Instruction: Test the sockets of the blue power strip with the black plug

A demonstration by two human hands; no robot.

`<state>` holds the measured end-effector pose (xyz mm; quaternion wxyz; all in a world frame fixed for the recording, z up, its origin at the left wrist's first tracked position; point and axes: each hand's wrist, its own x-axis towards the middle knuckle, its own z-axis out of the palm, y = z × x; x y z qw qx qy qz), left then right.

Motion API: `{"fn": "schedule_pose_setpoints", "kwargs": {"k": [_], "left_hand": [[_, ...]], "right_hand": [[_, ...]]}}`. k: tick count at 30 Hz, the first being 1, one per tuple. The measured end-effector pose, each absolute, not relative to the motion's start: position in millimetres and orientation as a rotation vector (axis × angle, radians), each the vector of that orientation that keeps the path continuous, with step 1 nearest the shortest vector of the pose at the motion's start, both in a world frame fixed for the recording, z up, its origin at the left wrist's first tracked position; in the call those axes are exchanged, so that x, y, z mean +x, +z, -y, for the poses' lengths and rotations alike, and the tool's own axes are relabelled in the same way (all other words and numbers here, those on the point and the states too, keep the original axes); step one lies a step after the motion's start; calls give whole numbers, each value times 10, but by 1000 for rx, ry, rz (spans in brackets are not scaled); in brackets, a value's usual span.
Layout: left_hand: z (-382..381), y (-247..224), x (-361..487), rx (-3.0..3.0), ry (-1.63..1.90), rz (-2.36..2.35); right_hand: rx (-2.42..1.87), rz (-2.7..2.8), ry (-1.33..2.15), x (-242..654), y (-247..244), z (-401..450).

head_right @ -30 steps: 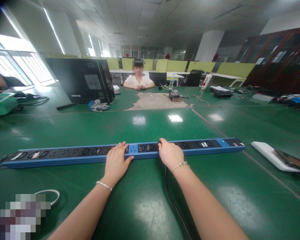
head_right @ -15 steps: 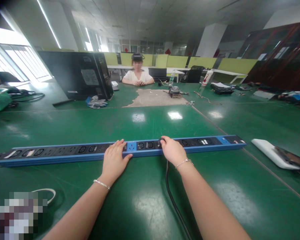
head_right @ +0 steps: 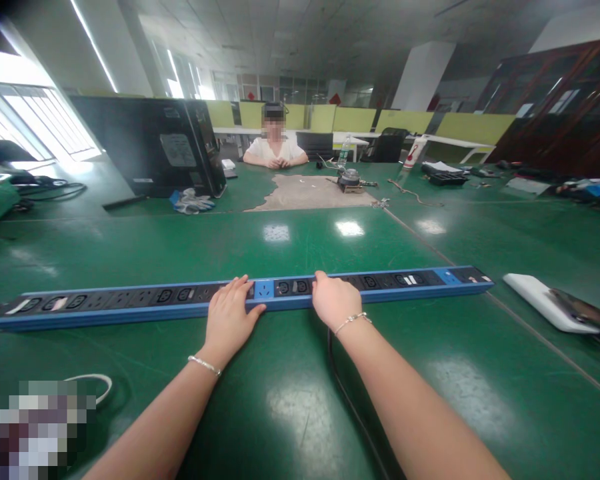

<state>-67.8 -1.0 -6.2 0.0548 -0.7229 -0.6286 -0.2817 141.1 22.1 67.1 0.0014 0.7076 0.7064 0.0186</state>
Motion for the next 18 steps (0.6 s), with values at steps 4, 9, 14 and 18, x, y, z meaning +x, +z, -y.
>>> {"fn": "schedule_pose_setpoints", "kwargs": {"k": [4, 9, 14, 18], "left_hand": [[13, -56, -675, -2197, -857, 1904], [12, -47, -665, -2176, -854, 1922], [3, -47, -664, -2165, -838, 1931], [-2, -54, -671, -2165, -838, 1926]], "right_hand": [[2168, -2224, 153, 1354, 635, -188], [2287, -2279, 108, 1441, 678, -130], [2590, -2626, -734, 1615, 746, -82], [2133, -2426, -2344, 1723, 705, -71]]}}
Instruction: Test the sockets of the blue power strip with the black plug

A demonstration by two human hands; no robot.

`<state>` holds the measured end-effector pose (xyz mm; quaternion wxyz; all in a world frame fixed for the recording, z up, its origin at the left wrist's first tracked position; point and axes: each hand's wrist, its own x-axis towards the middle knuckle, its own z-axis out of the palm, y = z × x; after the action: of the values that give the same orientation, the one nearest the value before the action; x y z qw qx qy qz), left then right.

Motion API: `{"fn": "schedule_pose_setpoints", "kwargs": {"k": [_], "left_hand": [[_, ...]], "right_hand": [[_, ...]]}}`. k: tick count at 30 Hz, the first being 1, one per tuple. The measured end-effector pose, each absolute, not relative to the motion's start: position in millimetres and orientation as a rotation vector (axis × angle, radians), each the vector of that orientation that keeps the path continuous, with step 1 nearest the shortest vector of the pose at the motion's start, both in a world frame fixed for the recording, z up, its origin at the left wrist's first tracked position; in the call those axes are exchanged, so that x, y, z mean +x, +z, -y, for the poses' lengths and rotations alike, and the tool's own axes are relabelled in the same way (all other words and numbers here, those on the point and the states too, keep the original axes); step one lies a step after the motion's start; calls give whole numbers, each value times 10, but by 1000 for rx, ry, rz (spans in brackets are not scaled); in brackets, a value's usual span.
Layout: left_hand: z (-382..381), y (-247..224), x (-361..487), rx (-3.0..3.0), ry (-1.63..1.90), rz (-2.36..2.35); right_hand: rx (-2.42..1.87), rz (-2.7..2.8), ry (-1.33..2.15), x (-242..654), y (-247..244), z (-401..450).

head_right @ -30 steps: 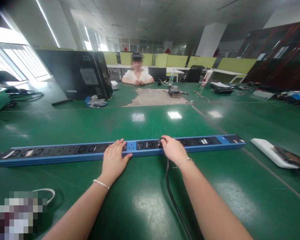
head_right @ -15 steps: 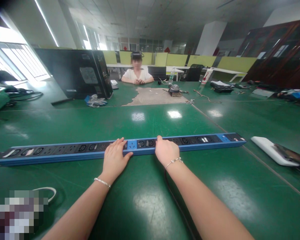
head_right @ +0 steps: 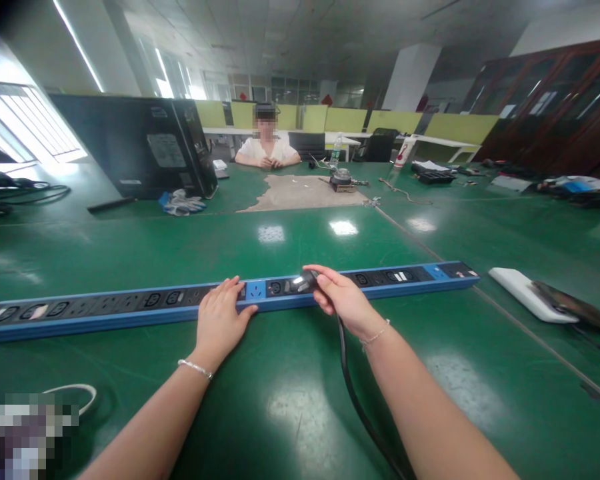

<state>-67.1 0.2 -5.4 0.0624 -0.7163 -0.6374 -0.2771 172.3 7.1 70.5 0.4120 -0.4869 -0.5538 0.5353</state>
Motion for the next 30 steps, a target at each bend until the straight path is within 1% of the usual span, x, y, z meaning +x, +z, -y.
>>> {"fn": "schedule_pose_setpoints", "kwargs": {"k": [2, 6, 10, 17, 20, 25, 30], "left_hand": [[-5, -60, -676, -2168, -839, 1927], [-5, -62, -684, -2184, -857, 1923], [12, -14, -675, -2213, -966, 1901], [56, 124, -556, -2498, -1424, 1788], [64, 144, -518, -2561, -1535, 1815], [59, 153, -512, -2624, -1488, 1883], [50, 164, -513, -2690, -1325, 1941]], "right_hand": [[-1098, 1270, 1519, 1728, 671, -38], [-992, 1210, 1611, 1661, 616, 35], [-985, 1268, 1597, 1584, 547, 44], [-988, 1414, 1518, 1469, 439, 26], [-989, 1479, 1473, 1411, 415, 38], [-1081, 1593, 1352, 1329, 367, 82], [-1161, 1789, 1067, 1287, 367, 125]]}}
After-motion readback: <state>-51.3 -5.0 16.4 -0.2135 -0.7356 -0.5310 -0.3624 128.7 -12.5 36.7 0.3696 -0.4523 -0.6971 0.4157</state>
